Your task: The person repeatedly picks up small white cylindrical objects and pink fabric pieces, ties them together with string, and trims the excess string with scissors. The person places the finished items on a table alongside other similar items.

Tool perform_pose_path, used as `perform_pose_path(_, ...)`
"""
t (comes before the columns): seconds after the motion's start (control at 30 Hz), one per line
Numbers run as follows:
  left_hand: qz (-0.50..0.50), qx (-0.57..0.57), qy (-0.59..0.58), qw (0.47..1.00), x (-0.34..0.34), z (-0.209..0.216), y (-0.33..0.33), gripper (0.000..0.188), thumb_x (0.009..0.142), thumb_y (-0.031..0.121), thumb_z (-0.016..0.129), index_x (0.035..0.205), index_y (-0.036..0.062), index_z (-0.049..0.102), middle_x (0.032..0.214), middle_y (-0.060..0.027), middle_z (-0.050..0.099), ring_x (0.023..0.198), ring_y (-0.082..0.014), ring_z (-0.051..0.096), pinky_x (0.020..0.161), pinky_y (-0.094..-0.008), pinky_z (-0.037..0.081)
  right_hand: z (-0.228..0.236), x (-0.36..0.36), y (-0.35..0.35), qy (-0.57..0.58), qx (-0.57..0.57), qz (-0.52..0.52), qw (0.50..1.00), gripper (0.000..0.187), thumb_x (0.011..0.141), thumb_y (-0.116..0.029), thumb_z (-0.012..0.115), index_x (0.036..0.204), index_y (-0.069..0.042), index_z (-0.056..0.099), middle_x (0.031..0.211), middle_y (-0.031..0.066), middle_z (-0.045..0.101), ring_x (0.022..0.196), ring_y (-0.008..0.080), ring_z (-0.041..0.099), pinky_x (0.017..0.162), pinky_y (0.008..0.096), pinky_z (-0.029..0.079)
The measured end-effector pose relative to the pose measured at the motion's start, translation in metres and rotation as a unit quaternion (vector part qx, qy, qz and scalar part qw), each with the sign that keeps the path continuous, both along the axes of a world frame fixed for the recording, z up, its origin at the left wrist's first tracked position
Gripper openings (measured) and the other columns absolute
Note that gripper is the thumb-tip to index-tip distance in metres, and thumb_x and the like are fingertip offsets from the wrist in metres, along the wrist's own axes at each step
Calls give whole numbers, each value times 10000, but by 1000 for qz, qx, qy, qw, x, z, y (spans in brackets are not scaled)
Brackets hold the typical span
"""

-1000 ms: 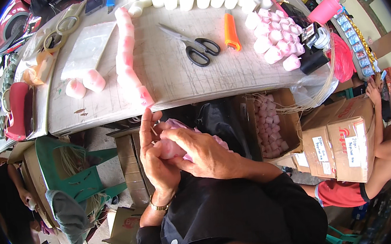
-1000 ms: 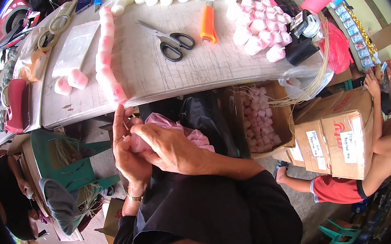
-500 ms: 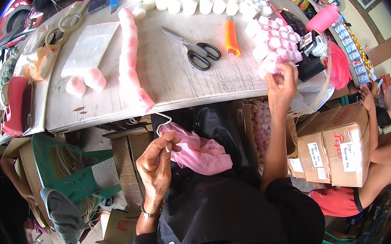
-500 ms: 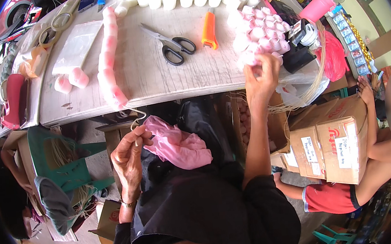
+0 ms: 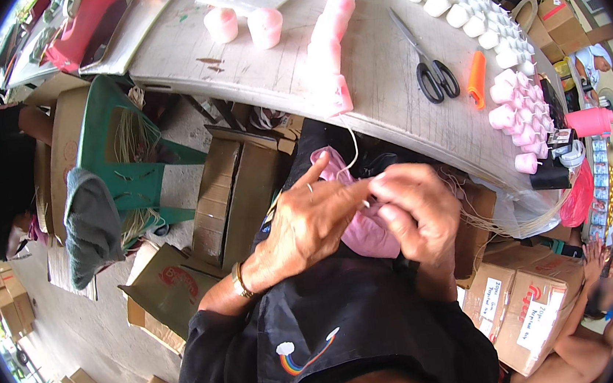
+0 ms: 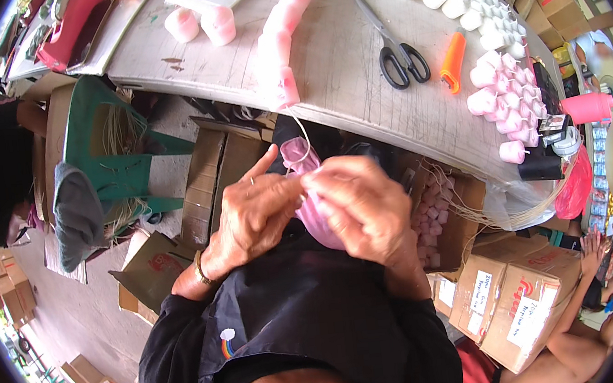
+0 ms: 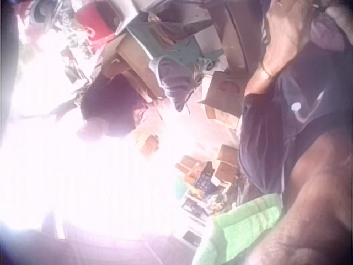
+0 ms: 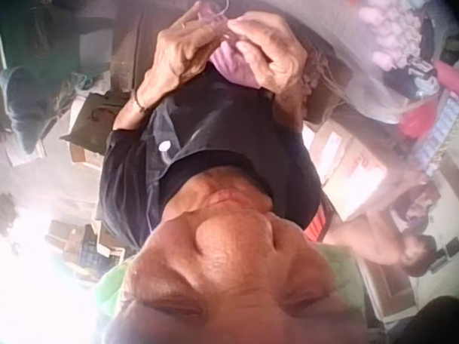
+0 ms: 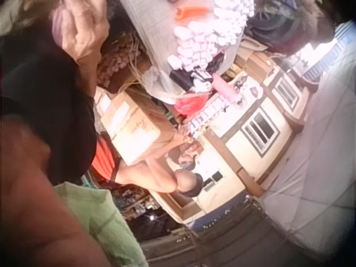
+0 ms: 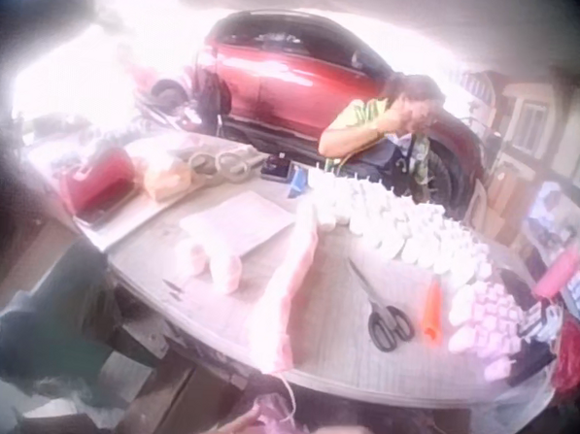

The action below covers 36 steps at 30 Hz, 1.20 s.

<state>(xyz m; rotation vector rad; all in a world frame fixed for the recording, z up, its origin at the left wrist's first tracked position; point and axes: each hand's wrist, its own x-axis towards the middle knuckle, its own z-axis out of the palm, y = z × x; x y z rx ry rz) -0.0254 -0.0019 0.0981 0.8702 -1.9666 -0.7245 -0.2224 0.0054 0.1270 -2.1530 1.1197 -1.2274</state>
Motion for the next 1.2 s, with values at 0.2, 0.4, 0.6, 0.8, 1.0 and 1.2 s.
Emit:
perform_pose_path(0.2,19,-6,-17,1000,1,-1,-6,225,772,2,735,989,16,676,736,-79,680,690,-248,688,1084,-522,398,5,17,-6,34,-49,19,998,308,719,72,753,1012,2,686,955,126,649,792,217,678,635,289,557)
perform_pose_path(0.4,7,-14,40,999,0,5,-13,181,814,64,731,985,44,673,766,-75,688,667,-252,680,1001,-496,485,4,15,-10,48,-66,-7,997,238,729,75,739,944,10,662,918,131,646,749,223,666,610,297,542)
perform_pose_path(0.6,3,71,68,995,6,11,-18,167,817,101,749,956,17,709,829,-76,713,708,-229,702,1028,-472,466,3,0,-15,-60,-54,-63,995,115,832,83,578,908,-3,582,845,123,613,677,176,593,621,277,489)
perform_pose_path(0.8,-126,417,333,836,8,13,-28,220,910,158,680,1060,0,711,847,-50,674,548,-62,479,767,-253,492,-17,8,-31,21,-94,-128,987,135,763,72,585,867,-10,562,801,126,581,649,263,599,602,339,500)
perform_pose_path(1.0,-45,336,263,903,-12,9,-35,252,956,142,628,1177,36,691,805,-15,654,673,-52,541,657,-218,472,-8,15,-18,52,-93,-56,993,115,804,24,607,905,-19,572,889,138,605,721,239,616,656,331,507)
perform_pose_path(1.2,-45,134,162,977,-11,8,-36,163,861,104,725,999,19,738,912,-81,735,779,-178,656,901,-358,472,0,10,-25,-102,44,-34,993,73,944,-34,566,998,7,538,1065,169,621,822,151,615,728,273,515)
